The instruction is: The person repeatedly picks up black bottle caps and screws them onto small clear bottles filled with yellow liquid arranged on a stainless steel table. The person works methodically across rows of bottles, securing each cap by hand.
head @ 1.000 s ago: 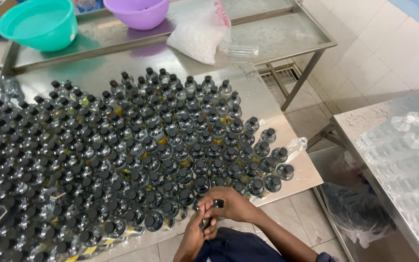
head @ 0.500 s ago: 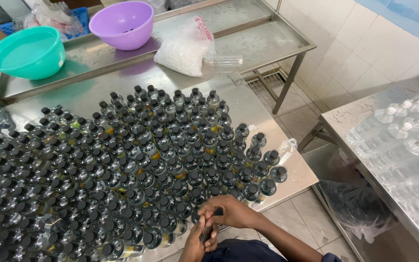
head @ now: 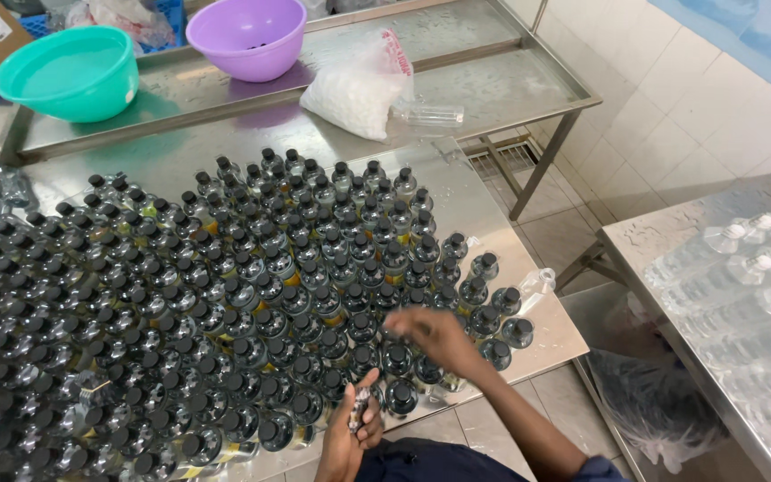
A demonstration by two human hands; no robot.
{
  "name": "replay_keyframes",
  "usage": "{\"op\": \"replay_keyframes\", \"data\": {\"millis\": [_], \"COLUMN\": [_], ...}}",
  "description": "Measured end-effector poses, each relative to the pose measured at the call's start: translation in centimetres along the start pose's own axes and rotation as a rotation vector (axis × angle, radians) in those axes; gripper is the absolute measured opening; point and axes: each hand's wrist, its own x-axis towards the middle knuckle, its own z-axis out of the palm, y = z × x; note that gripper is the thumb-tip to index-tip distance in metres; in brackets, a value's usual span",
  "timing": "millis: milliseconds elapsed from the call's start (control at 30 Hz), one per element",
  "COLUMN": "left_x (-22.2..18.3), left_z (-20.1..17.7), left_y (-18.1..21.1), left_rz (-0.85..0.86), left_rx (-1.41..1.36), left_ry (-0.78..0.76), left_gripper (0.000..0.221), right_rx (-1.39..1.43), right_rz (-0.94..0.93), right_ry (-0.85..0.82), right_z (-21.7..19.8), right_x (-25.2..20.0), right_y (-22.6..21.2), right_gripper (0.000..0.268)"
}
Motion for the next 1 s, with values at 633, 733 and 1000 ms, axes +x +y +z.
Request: {"op": "replay_keyframes", "data": {"millis": [633, 733, 1000], "left_x": [-0.8, -1.0, -1.3], "left_z": [-3.2, -2.7, -1.9], "left_y": [-0.5, -0.4, 0.5], "left_rz": [0.089, 0.066, 0.067], "left_rx": [-0.084, -0.073, -0.050], "left_ry": [0.031, 0.023, 0.036], "left_gripper": [0.085, 0.089, 0.085], "right_rx": [-0.373, -0.326, -0.375], "right_rz": [0.171, 0.113, 0.233], "right_ry": [-0.269, -0.309, -0.327], "right_z": [-5.4, -5.7, -5.1], "right_x": [5.1, 5.1, 5.0], "right_y": [9.1, 9.0, 8.6], "right_gripper": [0.013, 0.016, 0.040]}}
